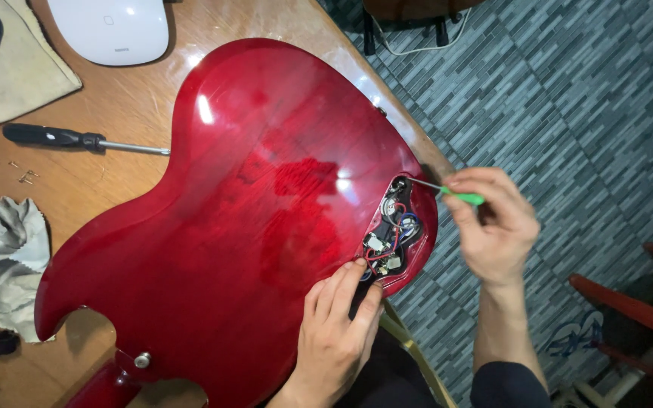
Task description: Cleaning the back of a red electric guitar with a cloth and then using a screwdriver to adjust components in the electronics cavity.
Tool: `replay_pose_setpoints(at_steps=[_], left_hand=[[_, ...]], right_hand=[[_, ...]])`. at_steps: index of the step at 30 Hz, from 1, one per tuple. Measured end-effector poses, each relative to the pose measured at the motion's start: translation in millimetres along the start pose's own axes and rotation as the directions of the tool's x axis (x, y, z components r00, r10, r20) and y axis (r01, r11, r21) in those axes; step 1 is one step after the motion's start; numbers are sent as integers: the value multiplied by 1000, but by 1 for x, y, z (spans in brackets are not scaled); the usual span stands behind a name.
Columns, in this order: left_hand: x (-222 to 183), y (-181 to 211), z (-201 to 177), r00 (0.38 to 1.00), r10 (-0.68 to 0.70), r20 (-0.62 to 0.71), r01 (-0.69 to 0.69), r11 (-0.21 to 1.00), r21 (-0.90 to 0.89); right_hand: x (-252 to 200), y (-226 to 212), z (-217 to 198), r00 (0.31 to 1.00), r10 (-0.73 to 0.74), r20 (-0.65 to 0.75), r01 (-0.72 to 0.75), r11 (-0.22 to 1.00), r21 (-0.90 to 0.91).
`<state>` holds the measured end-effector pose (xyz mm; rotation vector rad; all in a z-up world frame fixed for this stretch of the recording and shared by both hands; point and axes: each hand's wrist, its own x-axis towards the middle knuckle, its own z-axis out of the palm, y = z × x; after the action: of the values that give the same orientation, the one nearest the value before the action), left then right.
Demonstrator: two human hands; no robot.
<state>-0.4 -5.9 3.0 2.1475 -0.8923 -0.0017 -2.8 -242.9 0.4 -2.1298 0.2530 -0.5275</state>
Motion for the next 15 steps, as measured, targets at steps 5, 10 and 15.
replay_pose_setpoints(at_steps=[5,10,15], left_hand=[[-7,-2,-4,998,-30,60,37,992,-118],[-8,-2,-7,990,-39,133,60,985,-162],[-6,-2,-3,995,-26,93,37,992,-124]], right_hand=[[-2,-8,18,977,-212,-1,204,942,-268],[12,-8,26,961,-244,130,272,919,-286],[25,-14,18,944,-222,245,300,886,-354]])
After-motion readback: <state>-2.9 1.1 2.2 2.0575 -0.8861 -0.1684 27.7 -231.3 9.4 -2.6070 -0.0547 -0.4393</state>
